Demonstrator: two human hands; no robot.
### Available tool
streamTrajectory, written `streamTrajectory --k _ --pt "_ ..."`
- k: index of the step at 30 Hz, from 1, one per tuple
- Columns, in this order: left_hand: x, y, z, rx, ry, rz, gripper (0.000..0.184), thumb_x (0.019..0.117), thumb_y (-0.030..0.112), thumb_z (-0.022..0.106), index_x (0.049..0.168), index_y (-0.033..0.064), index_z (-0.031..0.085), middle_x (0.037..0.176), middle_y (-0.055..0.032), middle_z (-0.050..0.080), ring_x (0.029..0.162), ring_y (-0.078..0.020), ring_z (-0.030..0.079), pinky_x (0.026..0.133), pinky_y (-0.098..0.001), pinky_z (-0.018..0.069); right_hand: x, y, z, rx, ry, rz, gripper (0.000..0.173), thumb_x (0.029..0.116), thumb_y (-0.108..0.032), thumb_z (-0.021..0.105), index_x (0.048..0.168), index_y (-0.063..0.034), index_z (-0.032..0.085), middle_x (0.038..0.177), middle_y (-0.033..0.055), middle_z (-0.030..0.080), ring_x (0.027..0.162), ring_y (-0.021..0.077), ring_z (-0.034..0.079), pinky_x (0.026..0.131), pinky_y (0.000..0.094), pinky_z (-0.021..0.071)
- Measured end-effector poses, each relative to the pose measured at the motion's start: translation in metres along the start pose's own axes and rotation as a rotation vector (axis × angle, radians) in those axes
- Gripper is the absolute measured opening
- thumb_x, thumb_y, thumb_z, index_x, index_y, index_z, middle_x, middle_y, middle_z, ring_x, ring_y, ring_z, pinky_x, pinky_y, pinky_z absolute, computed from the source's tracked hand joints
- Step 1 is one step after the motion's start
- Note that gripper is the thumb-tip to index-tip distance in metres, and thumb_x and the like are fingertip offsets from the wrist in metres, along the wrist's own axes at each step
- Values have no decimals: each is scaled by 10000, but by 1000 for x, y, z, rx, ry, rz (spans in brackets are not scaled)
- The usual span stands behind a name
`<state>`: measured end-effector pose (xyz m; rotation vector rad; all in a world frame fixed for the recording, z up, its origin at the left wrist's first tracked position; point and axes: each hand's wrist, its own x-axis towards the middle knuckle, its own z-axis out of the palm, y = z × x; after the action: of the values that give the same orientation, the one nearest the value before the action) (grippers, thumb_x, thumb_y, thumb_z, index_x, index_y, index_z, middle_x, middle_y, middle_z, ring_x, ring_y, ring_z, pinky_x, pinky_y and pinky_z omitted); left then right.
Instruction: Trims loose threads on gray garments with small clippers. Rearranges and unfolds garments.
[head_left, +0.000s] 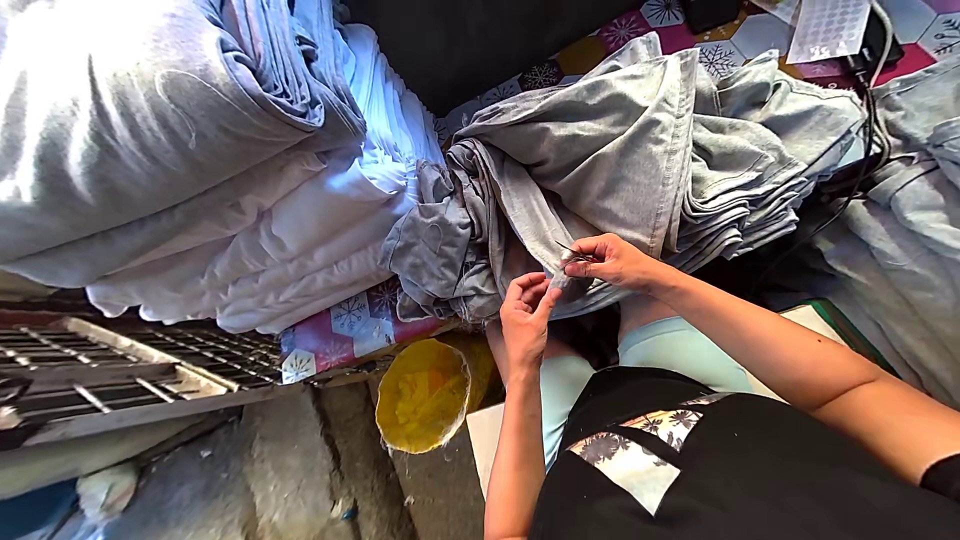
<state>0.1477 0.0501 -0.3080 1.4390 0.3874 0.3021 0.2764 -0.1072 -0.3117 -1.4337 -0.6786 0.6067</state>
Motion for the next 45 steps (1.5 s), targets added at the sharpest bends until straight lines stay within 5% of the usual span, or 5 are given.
streamTrajectory --k 6,15,21,27,45 --pt "-3 9 21 -16 135 14 287 868 -78 729 1105 20 602 879 -33 759 801 -78 725 768 -254 602 -36 -20 20 -371 410 -138 127 885 -95 775 919 10 711 826 59 651 659 54 570 595 198 490" --pt "-12 5 21 298 167 277 224 824 -31 763 994 27 629 832 8 728 769 -33 700 741 -217 594 -34 -14 43 -514 369 -138 100 790 -54 756 829 13 693 752 87 638 651 163 609 586 345 508" --pt "-8 15 10 30 144 -22 281 862 -99 702 973 78 514 833 -10 739 756 -67 706 720 -243 585 -42 -22 40 -137 157 -61 40 853 -50 667 845 -37 630 690 -30 569 600 -21 511 556 151 428" --pt "-4 21 4 -183 181 -223 206 927 -113 619 950 74 537 786 -17 713 719 -74 676 717 -230 562 -43 -4 14 -716 199 -235 431 933 -456 657 941 -27 691 754 53 619 603 157 579 522 366 465" --pt "-1 27 4 -133 157 -222 193 921 -100 642 939 75 563 735 -1 700 657 -50 653 666 -199 546 -32 10 13 -918 288 -597 358 976 -325 631 754 -53 701 596 38 547 477 169 527 408 331 366"
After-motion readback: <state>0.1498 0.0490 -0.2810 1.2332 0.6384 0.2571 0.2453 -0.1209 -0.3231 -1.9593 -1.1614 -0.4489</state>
